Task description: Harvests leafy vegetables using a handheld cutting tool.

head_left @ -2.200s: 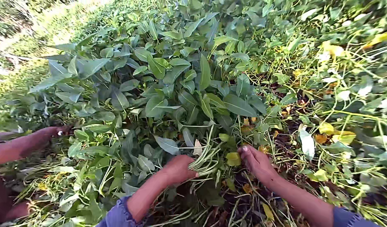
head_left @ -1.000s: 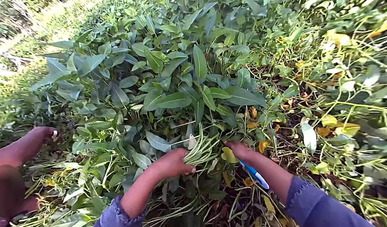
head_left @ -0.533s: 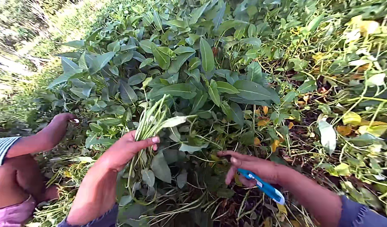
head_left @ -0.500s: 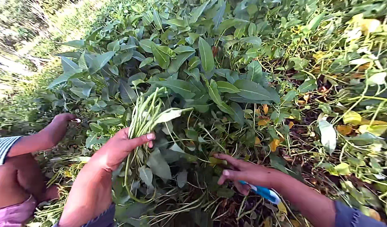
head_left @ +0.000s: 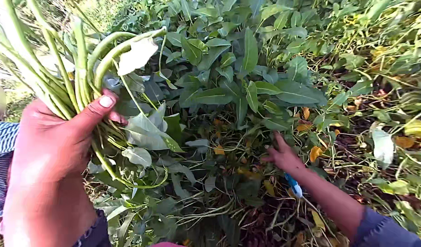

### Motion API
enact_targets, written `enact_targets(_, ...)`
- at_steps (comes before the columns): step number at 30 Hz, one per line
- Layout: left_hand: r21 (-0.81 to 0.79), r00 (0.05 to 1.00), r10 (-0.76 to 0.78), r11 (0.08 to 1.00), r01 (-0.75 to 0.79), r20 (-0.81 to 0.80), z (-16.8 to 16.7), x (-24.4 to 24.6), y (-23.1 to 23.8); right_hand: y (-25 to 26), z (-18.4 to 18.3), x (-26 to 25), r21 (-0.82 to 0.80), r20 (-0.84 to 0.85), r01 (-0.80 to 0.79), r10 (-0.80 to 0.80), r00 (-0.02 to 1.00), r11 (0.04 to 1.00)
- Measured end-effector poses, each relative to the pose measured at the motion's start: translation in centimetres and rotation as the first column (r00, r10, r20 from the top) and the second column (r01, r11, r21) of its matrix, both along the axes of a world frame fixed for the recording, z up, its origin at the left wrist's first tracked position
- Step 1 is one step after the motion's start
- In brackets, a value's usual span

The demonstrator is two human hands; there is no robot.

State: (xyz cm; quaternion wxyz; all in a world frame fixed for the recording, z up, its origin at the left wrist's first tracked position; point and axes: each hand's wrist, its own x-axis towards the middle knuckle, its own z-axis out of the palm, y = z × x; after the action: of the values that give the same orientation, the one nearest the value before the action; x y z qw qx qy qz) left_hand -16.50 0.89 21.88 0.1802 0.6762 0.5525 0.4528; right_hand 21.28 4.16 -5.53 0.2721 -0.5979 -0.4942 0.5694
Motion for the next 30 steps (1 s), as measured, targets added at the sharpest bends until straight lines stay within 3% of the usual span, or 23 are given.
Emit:
enact_targets(2, -0.015, 0.997, 0.05, 0.999, -0.051, -0.067, 0.9, -0.1, -1.3, 1.6, 0.2, 3.1, -0.124, -0.039, 0.247, -0.254, 0.967, 0.961)
enact_targets(4, -0.004, 0.987, 0.057, 0.998, -0.058, -0.152, 1.3, -0.4, -1.8, 2.4, 0.7, 5.0, -0.192, -0.07, 0.393, -0.412, 0.909, 0.899)
enact_targets(9, 0.013, 0.898, 0.101, 0.994, -0.106, -0.428, 0.6, 6.7, -0.5, 2.6, 2.4, 4.3, -0.121, -0.116, 0.582, -0.594, 0.796, 0.804)
enact_targets(11, -0.06, 0.858, 0.083, 0.989, -0.132, -0.507, -2.1, 9.3, 1.0, 2.9, 3.2, 4.0, -0.06, -0.156, 0.641, -0.641, 0.751, 0.765)
enact_targets(14, -0.244, 0.808, -0.014, 0.956, -0.162, -0.588, -8.9, 11.4, 3.0, 3.6, 5.9, 4.5, -0.044, -0.31, 0.769, -0.74, 0.596, 0.638)
enact_targets(16, -0.389, 0.764, -0.083, 0.893, -0.228, -0.639, -12.9, 11.5, 3.7, 3.4, 7.5, 4.5, 0.129, -0.419, 0.799, -0.698, 0.581, 0.588)
enact_targets(18, -0.484, 0.763, -0.097, 0.822, -0.302, -0.64, -14.8, 10.4, 4.2, 1.8, 7.9, 3.0, 0.414, -0.449, 0.648, -0.476, 0.756, 0.639)
enact_targets(19, -0.511, 0.789, -0.064, 0.793, -0.331, -0.611, -15.0, 9.5, 4.3, 0.5, 7.7, 1.4, 0.478, -0.401, 0.505, -0.333, 0.853, 0.719)
enact_targets(20, -0.53, 0.825, -0.007, 0.769, -0.356, -0.565, -14.7, 8.8, 4.4, -0.9, 7.4, -0.6, 0.435, -0.336, 0.324, -0.182, 0.924, 0.84)
enact_targets(21, -0.537, 0.854, 0.06, 0.755, -0.378, -0.517, -14.0, 8.3, 4.5, -1.8, 6.7, -2.7, 0.286, -0.28, 0.105, -0.021, 0.96, 0.952)
enact_targets(23, -0.509, 0.875, 0.172, 0.756, -0.412, -0.452, -12.0, 8.2, 4.5, -2.2, 3.7, -6.7, -0.067, -0.302, -0.186, 0.158, 0.94, 0.98)
enact_targets(24, -0.479, 0.875, 0.193, 0.774, -0.414, -0.444, -11.2, 8.5, 4.6, -2.1, 1.7, -8.2, -0.164, -0.361, -0.203, 0.133, 0.923, 0.965)
enact_targets(26, -0.423, 0.874, 0.16, 0.826, -0.373, -0.458, -10.6, 9.9, 4.6, -1.9, -1.6, -10.3, -0.199, -0.442, -0.121, 0.021, 0.897, 0.973)
enact_targets(28, -0.408, 0.858, 0.058, 0.862, -0.301, -0.511, -11.2, 11.9, 4.6, -2.5, -2.6, -11.3, -0.118, -0.486, -0.04, -0.023, 0.873, 0.992)
enact_targets(30, -0.484, 0.819, -0.09, 0.84, -0.244, -0.567, -12.4, 13.9, 5.1, -4.4, -2.0, -11.7, 0.036, -0.51, 0.003, 0.016, 0.86, 0.999)
